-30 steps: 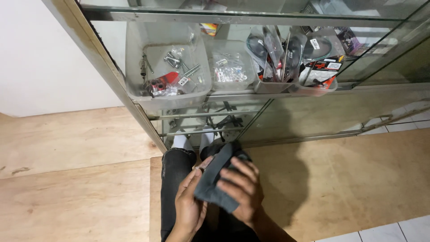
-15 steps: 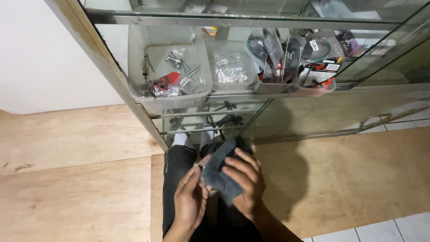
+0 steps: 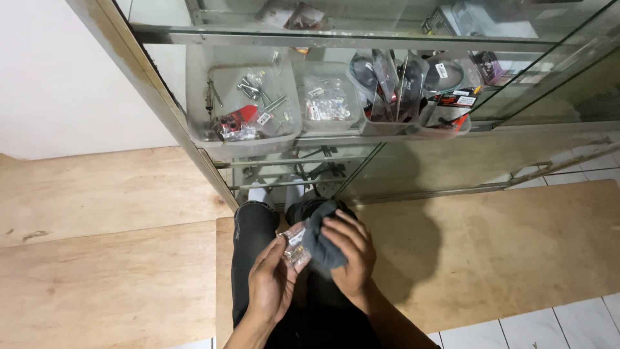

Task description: Cleaning small metal bolts and screws with a cloth inside a parts room.

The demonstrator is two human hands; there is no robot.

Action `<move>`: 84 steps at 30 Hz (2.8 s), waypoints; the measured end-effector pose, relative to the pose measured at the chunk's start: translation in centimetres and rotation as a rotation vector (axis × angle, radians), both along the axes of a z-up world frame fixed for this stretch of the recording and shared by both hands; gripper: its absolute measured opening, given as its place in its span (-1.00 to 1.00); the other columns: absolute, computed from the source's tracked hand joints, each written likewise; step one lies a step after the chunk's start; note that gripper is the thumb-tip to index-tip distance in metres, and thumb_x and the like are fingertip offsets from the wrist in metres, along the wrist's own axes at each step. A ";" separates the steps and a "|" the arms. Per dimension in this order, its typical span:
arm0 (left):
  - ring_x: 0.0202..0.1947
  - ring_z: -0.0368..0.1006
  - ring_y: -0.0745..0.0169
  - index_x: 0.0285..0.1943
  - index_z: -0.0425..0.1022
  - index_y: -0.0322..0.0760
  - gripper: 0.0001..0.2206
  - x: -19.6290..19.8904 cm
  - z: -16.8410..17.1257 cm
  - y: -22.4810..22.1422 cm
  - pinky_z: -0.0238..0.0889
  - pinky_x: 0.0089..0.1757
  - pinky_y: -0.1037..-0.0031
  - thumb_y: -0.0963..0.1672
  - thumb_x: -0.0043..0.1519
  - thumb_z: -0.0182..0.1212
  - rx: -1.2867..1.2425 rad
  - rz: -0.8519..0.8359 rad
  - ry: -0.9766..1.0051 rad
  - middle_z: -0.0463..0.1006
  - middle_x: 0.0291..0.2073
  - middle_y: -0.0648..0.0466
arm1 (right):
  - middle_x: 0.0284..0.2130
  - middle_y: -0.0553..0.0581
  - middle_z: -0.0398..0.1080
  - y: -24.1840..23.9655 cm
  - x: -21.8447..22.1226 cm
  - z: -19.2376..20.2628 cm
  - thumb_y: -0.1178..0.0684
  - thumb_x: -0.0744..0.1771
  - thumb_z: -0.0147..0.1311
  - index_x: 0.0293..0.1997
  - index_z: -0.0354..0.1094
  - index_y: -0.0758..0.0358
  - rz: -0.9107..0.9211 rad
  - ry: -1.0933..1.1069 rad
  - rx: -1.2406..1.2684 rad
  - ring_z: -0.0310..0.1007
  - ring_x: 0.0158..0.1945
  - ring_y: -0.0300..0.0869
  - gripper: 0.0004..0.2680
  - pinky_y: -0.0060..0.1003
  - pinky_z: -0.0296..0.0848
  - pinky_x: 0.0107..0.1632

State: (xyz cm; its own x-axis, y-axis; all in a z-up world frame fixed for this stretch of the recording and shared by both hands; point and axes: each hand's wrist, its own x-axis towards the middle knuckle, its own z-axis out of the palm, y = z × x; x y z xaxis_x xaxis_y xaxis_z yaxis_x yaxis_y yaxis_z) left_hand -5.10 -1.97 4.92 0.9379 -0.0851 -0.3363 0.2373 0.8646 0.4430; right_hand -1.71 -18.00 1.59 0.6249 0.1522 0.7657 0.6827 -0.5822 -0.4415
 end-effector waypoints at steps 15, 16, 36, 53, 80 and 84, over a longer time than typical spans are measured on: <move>0.10 0.51 0.04 0.30 0.33 -0.62 -0.55 0.6 0.3 1.1 0.37 0.14 0.25 -0.08 0.41 -0.13 0.035 0.024 -0.013 0.54 0.11 -0.23 | -0.04 0.14 0.57 0.9 1.8 2.3 0.07 0.28 0.25 -0.10 0.56 0.21 0.003 0.111 -0.053 0.48 0.21 0.09 -0.84 -0.05 0.35 0.23; 0.10 0.51 0.04 0.30 0.33 -0.62 -0.55 0.9 0.5 1.2 0.37 0.14 0.25 -0.08 0.41 -0.13 0.035 0.019 -0.017 0.54 0.11 -0.23 | -0.04 0.14 0.57 0.9 1.8 3.1 0.07 0.28 0.25 -0.10 0.56 0.21 -0.002 0.107 -0.052 0.48 0.21 0.09 -0.84 -0.05 0.35 0.23; 0.02 0.54 0.13 0.33 0.33 -0.55 -0.53 3.4 0.4 2.1 0.42 0.04 0.35 -0.04 0.41 -0.17 -0.051 0.018 -0.010 0.55 0.07 -0.18 | -0.02 0.12 0.55 1.8 3.1 3.7 0.06 0.29 0.26 -0.08 0.55 0.21 0.030 -0.011 0.018 0.45 0.25 0.09 -0.83 -0.06 0.38 0.24; 0.04 0.53 0.11 0.29 0.37 -0.53 -0.56 5.8 -2.6 2.3 0.41 0.03 0.34 -0.05 0.42 -0.14 -0.022 0.009 0.016 0.56 0.08 -0.17 | -0.02 0.08 0.55 2.0 5.9 2.9 0.02 0.32 0.23 -0.09 0.55 0.17 0.200 0.010 -0.007 0.46 0.24 0.06 -0.85 0.01 0.38 0.28; 0.03 0.54 0.10 0.21 0.42 -0.53 -0.65 5.7 -1.7 2.0 0.39 0.07 0.29 -0.12 0.42 -0.11 0.058 0.067 -0.018 0.59 0.06 -0.17 | -0.02 0.13 0.55 1.3 7.5 -2.6 0.12 0.30 0.20 -0.08 0.53 0.23 0.103 0.223 0.170 0.52 0.16 0.02 -0.85 -0.14 0.46 0.20; -0.07 0.57 0.16 0.06 0.49 -0.49 -0.69 6.0 -1.1 1.9 0.40 0.00 0.37 -0.10 0.42 -0.08 0.217 0.064 0.014 0.66 -0.08 -0.16 | -0.03 0.23 0.49 -1.9 7.5 -11.6 0.30 0.32 0.07 0.05 0.48 0.43 0.415 0.842 1.172 0.48 0.04 -0.04 -0.79 -0.20 0.45 0.13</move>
State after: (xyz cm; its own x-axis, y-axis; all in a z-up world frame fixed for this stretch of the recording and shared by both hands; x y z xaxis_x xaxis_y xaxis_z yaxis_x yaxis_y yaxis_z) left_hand 0.93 -0.10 3.81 0.9340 0.0499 -0.3537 0.1930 0.7628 0.6172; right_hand 5.79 -19.87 -10.06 0.9997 -0.0038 0.0233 0.0217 0.5357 -0.8441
